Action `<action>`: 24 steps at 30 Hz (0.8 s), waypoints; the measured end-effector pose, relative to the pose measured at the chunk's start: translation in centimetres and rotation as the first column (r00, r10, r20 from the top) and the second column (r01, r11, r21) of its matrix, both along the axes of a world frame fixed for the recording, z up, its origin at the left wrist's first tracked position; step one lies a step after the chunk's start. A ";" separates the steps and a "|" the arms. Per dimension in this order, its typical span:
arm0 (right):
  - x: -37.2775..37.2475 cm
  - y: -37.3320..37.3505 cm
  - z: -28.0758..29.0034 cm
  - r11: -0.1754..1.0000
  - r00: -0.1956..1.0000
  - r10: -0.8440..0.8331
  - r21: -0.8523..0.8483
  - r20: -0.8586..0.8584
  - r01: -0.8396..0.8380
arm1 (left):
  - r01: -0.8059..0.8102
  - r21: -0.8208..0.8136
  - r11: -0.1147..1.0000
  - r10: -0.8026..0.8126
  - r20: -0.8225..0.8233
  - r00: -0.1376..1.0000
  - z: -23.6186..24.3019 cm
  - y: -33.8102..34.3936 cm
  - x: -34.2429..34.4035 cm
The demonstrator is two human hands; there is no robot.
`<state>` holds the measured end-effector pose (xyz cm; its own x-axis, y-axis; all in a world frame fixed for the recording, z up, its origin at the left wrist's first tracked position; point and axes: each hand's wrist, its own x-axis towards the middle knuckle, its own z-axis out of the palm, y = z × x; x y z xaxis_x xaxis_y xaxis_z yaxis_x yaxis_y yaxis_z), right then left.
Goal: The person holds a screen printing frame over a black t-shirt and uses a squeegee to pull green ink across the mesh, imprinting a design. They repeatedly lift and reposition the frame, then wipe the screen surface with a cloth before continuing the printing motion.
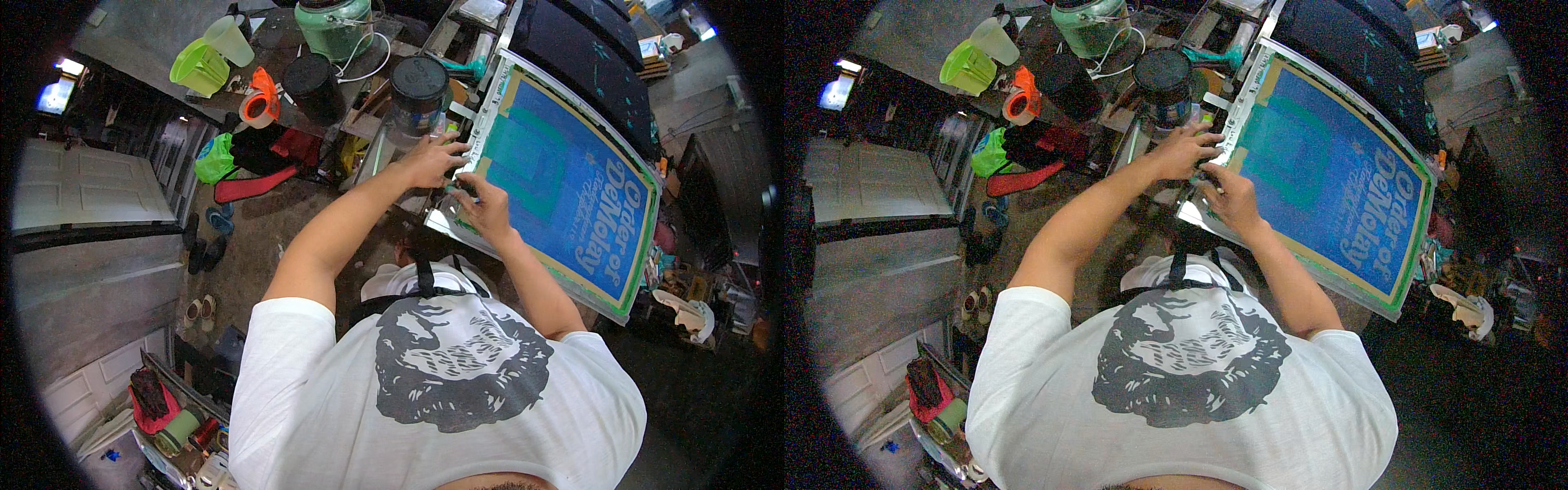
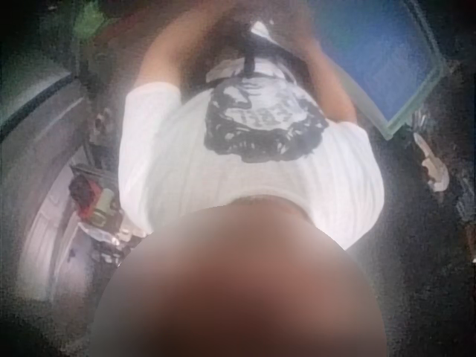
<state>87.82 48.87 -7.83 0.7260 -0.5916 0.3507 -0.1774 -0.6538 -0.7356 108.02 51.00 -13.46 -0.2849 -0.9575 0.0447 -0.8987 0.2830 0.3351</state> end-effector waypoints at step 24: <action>-0.9 2.3 -3.2 0.888 0.924 0.383 -0.280 0.014 -0.364 | 0.019 0.001 1.000 -0.019 -0.083 0.996 -0.5 -0.3 0.0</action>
<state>86.96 51.15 -11.02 0.8442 -0.1587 0.5120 0.1617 -0.8353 -0.5255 107.97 50.74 -13.95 -0.2980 -0.9522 0.0671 -0.8622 0.2987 0.4091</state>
